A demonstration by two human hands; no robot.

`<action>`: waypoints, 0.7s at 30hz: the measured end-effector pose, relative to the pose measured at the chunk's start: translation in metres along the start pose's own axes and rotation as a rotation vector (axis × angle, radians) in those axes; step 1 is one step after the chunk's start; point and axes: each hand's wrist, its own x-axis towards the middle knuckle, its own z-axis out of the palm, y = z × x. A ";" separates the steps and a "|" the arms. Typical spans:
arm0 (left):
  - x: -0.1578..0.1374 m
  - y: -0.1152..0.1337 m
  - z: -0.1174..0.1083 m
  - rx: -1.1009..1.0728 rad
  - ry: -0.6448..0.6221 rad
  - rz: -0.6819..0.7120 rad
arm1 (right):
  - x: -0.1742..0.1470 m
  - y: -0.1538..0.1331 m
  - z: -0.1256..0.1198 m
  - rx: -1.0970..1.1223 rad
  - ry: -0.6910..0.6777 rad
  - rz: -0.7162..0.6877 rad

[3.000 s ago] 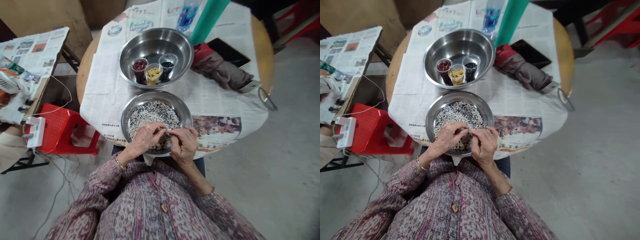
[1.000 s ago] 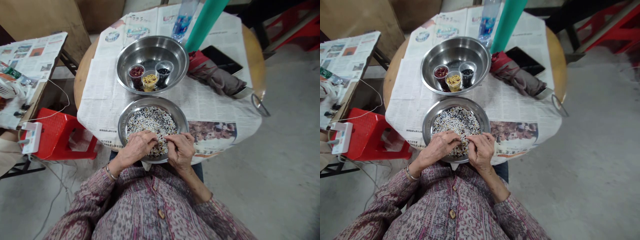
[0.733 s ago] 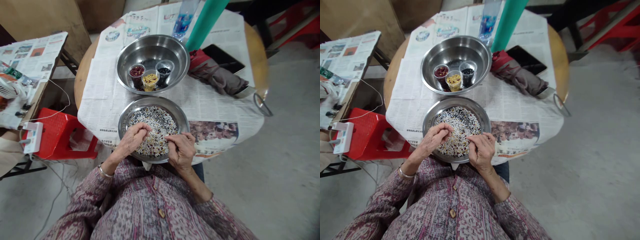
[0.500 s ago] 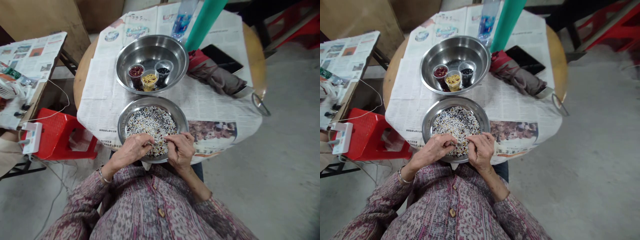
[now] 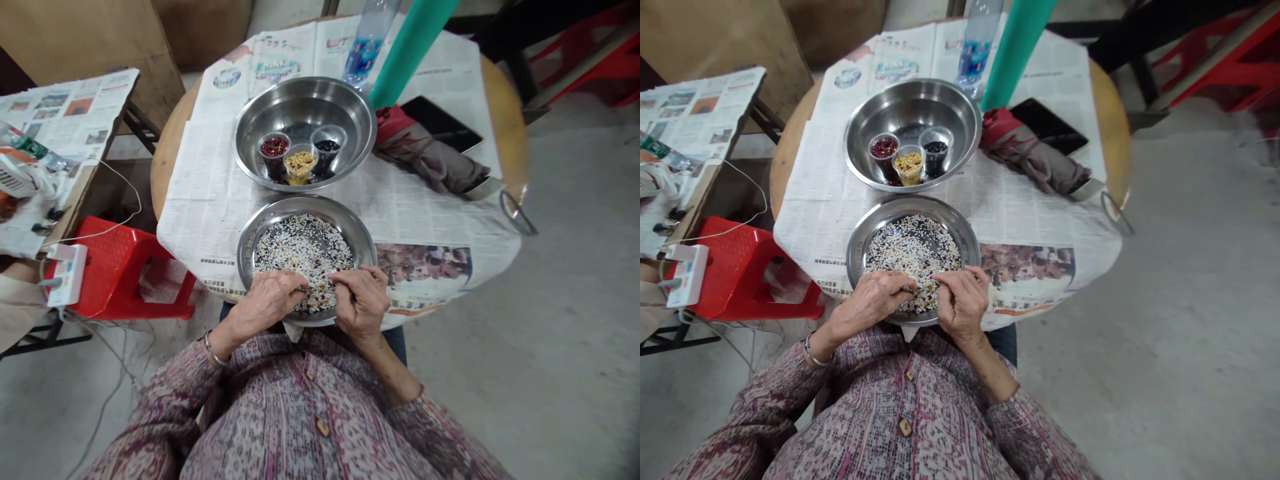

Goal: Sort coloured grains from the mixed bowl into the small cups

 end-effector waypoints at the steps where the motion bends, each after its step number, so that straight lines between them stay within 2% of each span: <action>1: 0.000 0.000 0.001 -0.005 0.005 0.002 | 0.000 0.000 0.000 0.001 0.002 0.001; 8: -0.002 0.000 0.005 -0.051 0.096 0.002 | -0.001 0.002 0.001 0.000 -0.001 -0.015; 15: -0.005 0.001 0.007 -0.183 0.293 -0.016 | -0.002 0.003 0.003 0.017 0.012 -0.035; 21: -0.008 0.001 0.010 -0.342 0.329 -0.039 | -0.003 0.005 0.006 0.004 0.018 -0.047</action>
